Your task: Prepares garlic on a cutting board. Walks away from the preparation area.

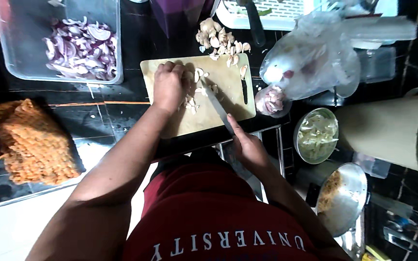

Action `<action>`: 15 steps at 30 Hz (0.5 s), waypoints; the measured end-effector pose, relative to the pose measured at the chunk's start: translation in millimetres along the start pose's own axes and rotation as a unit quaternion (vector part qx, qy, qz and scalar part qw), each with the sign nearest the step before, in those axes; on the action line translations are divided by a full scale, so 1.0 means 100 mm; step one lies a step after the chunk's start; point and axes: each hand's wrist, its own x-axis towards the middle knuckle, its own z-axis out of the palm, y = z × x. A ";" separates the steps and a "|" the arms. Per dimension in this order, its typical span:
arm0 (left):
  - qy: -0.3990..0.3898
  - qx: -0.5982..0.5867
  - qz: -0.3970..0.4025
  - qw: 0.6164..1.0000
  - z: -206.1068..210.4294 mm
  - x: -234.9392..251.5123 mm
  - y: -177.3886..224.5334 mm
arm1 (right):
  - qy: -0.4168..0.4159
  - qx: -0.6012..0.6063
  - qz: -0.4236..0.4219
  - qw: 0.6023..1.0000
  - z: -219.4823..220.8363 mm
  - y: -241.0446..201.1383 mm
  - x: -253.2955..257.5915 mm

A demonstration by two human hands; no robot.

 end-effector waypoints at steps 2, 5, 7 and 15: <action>-0.021 0.005 0.020 1.000 0.04 0.03 0.03 | 0.040 -0.007 0.012 0.999 0.02 0.04 0.02; -0.030 0.021 0.002 0.999 0.07 0.02 0.08 | 0.021 -0.016 0.044 0.999 0.01 0.02 0.14; -0.022 0.033 -0.021 0.999 0.09 0.01 0.10 | 0.022 -0.018 0.044 0.999 0.05 0.00 0.22; -0.011 0.037 -0.051 0.998 0.09 0.02 0.16 | -0.040 -0.046 0.028 0.998 -0.04 -0.06 0.11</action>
